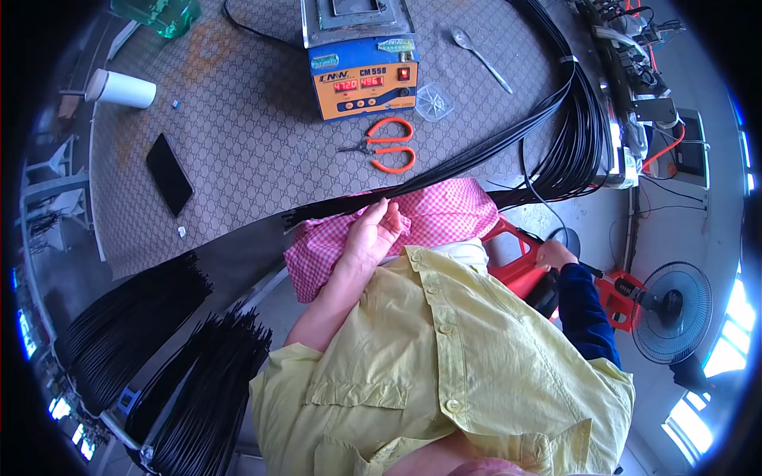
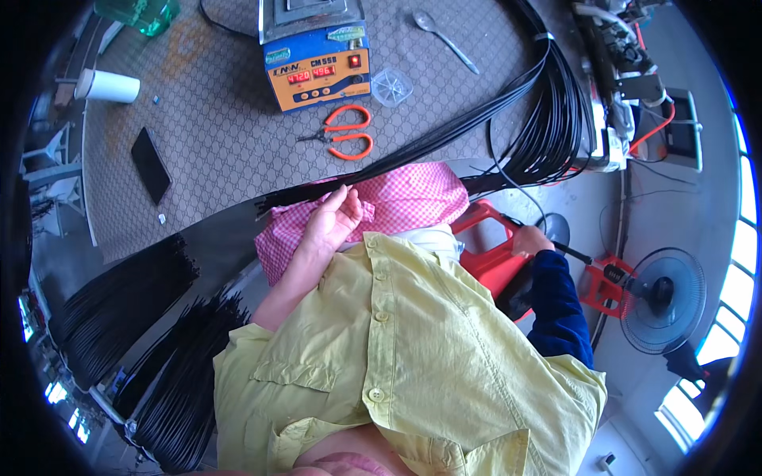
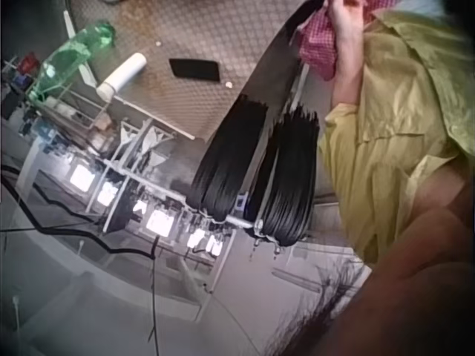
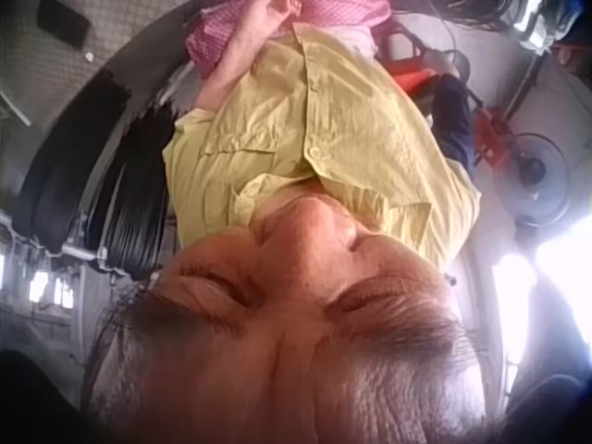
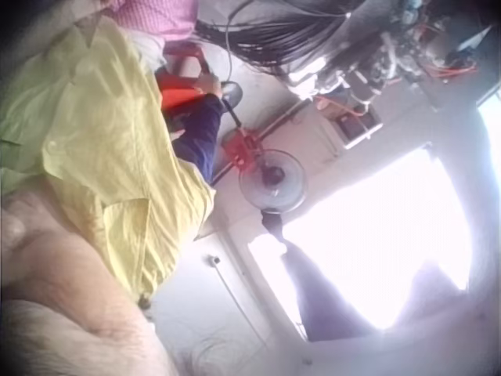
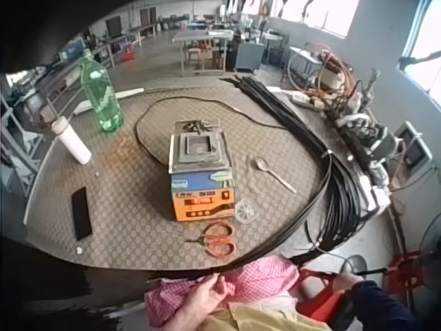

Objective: The person is using a wire stripping machine to process ends of black electrical wires and then grouping them.

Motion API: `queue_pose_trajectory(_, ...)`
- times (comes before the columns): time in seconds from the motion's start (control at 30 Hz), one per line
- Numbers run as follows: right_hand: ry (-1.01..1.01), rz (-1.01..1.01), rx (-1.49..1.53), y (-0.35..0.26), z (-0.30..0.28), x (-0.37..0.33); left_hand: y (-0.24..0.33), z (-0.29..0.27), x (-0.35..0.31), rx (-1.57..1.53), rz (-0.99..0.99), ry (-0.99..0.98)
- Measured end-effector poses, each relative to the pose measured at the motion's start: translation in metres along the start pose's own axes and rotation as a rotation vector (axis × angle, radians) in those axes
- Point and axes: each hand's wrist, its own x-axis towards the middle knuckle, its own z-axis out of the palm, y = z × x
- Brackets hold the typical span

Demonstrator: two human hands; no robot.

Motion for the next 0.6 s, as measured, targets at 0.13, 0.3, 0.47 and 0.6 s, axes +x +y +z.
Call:
queue_pose_trajectory(0.13,0.108,-0.189,-0.116,-0.003,0.014,0.008,-0.008,-0.002,0.007,-0.050,-0.011,0.055)
queue_pose_trajectory(0.3,0.316,-0.371,0.006,-0.112,-0.073,-0.007,0.004,-0.009,0.004,0.066,0.012,0.069)
queue_pose_trajectory(0.47,1.009,-0.823,0.158,-0.211,-0.142,-0.051,-0.013,0.026,-0.031,0.210,-0.051,0.139)
queue_pose_trajectory(0.6,0.862,-1.101,0.237,-0.265,-0.150,-0.063,-0.016,0.045,-0.070,0.283,0.029,-0.015)
